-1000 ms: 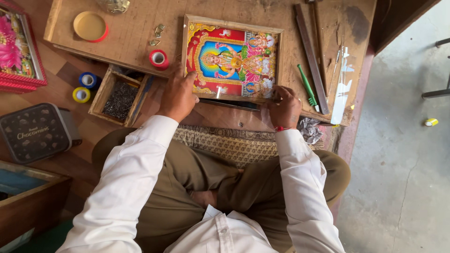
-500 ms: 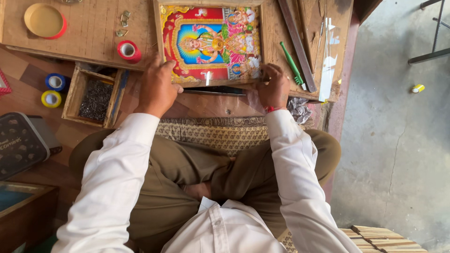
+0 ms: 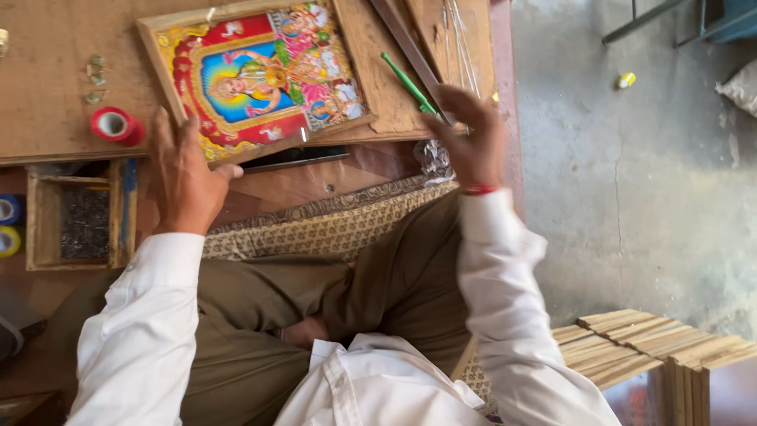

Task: The person applies red decorative tape to the edges of a framed picture, then uses a hammer to secure the frame. They repeat this process on a second framed picture, applying tape and securing it with a hammer.

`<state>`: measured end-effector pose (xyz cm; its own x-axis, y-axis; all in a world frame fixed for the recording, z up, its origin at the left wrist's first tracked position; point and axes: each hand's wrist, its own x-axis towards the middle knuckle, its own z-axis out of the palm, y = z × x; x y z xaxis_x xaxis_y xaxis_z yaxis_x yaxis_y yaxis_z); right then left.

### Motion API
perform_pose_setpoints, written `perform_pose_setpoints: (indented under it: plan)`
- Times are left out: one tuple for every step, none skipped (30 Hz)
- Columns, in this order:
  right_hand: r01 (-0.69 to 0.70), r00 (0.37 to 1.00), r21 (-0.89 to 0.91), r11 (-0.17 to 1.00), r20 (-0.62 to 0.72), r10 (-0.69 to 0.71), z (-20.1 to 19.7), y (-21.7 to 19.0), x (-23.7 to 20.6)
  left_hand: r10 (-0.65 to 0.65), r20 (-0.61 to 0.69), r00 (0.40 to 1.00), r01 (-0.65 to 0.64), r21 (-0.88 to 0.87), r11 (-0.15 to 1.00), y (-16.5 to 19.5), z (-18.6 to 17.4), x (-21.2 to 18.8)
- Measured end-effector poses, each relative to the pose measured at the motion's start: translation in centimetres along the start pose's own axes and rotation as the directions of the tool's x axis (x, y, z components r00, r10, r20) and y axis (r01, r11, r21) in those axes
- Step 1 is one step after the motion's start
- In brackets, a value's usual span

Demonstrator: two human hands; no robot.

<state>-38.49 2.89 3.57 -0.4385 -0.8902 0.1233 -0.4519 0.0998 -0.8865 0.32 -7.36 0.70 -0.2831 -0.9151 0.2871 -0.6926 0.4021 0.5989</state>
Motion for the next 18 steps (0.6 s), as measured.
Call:
perform_pose_setpoints:
  plan:
    - [-0.036, 0.999, 0.065, 0.997, -0.031, 0.038, -2.8, -0.1, -0.1, 0.070, -0.065, 0.995, -0.063, 0.094, 0.994, 0.8, 0.2, -0.4]
    - [-0.005, 0.995, 0.112, 0.994, -0.096, 0.016, -5.0, 0.0, -0.1, 0.149, -0.128, 0.981, -0.124, 0.190, 0.974, 1.7, 0.8, -0.4]
    - [0.029, 0.988, 0.153, 0.988, -0.156, -0.005, -6.2, 0.4, -0.2, 0.170, -0.115, 0.979, -0.162, 0.076, 0.984, 3.0, 2.1, -0.5]
    - [0.041, 0.963, 0.198, 0.979, -0.268, 0.014, -6.2, 1.2, -0.6, 0.183, -0.100, 0.978, -0.188, -0.038, 0.981, 4.6, 3.9, -1.2]
    - [0.055, 0.926, 0.242, 0.969, -0.376, 0.041, -6.0, 1.9, -1.0, 0.231, -0.019, 0.973, -0.231, -0.175, 0.957, 6.6, 6.4, -1.7]
    - [0.082, 0.874, 0.280, 0.956, -0.481, 0.066, -6.2, 2.5, -1.1, 0.160, 0.149, 0.976, -0.113, -0.282, 0.953, 8.8, 9.0, -2.5]
    - [0.042, 0.883, 0.321, 0.946, -0.454, 0.115, -6.1, 3.1, -1.1, 0.196, 0.161, 0.967, -0.144, -0.285, 0.948, 11.3, 12.1, -3.1]
    - [0.003, 0.892, 0.362, 0.932, -0.422, 0.161, -5.6, 3.5, -1.4, 0.164, 0.192, 0.968, -0.104, -0.289, 0.952, 13.8, 15.1, -3.5]
    - [-0.044, 0.898, 0.399, 0.916, -0.385, 0.211, -5.2, 3.8, -1.6, 0.164, 0.259, 0.952, -0.089, -0.277, 0.957, 15.6, 17.6, -3.6]
    - [-0.027, 0.914, 0.346, 0.938, -0.372, 0.164, -5.0, 4.0, -1.5, 0.160, 0.330, 0.930, -0.071, -0.266, 0.961, 17.4, 20.1, -3.6]
    - [-0.007, 0.929, 0.293, 0.956, -0.353, 0.114, -4.8, 4.1, -1.5, 0.170, 0.378, 0.910, -0.085, -0.231, 0.969, 19.2, 22.6, -3.2]
    - [0.024, 0.942, 0.247, 0.969, -0.331, 0.061, -4.7, 4.1, -1.2, 0.177, 0.420, 0.890, -0.105, -0.189, 0.976, 20.3, 24.4, -2.3]
    - [0.015, 0.945, 0.254, 0.967, -0.321, 0.070, -4.7, 4.0, -0.8, 0.138, 0.491, 0.860, -0.055, -0.180, 0.982, 20.9, 25.8, -1.4]
    - [0.002, 0.947, 0.257, 0.966, -0.310, 0.081, -4.8, 4.0, -0.5, 0.098, 0.562, 0.821, 0.000, -0.172, 0.985, 21.6, 27.0, -0.6]
    - [-0.011, 0.951, 0.261, 0.965, -0.295, 0.090, -4.9, 4.0, -0.2, 0.056, 0.626, 0.778, 0.056, -0.158, 0.986, 22.2, 28.1, -0.1]
    - [-0.021, 0.950, 0.249, 0.968, -0.298, 0.097, -4.9, 4.1, 0.1, 0.097, 0.648, 0.755, -0.006, -0.141, 0.990, 22.5, 28.8, 0.4]
    - [-0.028, 0.951, 0.236, 0.971, -0.292, 0.099, -5.1, 4.2, 0.4, 0.129, 0.665, 0.735, -0.062, -0.124, 0.990, 22.8, 29.5, 0.7]
    - [-0.032, 0.956, 0.236, 0.971, -0.278, 0.099, -4.8, 4.3, 0.7, 0.146, 0.681, 0.718, -0.114, -0.092, 0.989, 22.6, 29.9, 1.0]
